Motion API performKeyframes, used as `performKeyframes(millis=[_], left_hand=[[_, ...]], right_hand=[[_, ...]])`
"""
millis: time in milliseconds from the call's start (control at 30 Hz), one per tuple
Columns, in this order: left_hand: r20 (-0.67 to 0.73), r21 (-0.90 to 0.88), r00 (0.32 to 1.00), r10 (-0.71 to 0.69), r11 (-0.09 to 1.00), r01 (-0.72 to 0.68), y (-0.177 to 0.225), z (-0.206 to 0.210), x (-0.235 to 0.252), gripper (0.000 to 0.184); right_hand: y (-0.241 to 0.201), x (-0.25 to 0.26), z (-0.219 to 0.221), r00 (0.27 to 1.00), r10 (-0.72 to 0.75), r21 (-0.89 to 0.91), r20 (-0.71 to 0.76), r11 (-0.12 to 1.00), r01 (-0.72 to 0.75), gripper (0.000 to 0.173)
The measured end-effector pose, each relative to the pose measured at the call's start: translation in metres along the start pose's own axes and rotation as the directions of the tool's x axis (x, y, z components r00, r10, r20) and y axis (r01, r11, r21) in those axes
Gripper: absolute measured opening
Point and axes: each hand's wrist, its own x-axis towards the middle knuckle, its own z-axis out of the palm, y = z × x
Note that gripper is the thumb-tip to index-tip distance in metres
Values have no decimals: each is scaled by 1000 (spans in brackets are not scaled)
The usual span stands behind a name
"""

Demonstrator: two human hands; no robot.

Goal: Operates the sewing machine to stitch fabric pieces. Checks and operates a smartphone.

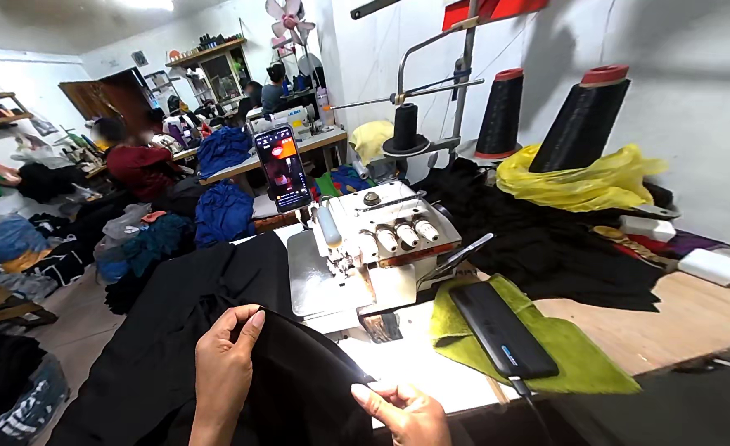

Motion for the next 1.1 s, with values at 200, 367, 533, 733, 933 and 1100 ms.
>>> performKeyframes(millis=[200,367,533,733,933,1100], left_hand=[[-31,38,999,-39,998,40,5,-2,5,8],[-43,59,991,-126,990,129,13,-6,7,6],[-77,-3,987,-141,990,141,13,-5,12,5],[-90,-12,992,-93,996,92,15,-5,13,6],[-32,186,979,203,963,-194,29,12,31,10],[125,402,990,58,910,-104,18,56,49,10]], right_hand=[[-8,8,2,999,-35,2,9,999,35,17],[-17,14,1,991,-119,-58,52,991,122,15],[-20,17,6,990,-132,26,45,991,131,15],[-18,19,4,996,-80,65,28,995,78,19],[-10,35,8,993,59,210,105,975,-80,24],[7,58,0,943,174,6,284,983,-183,10]])
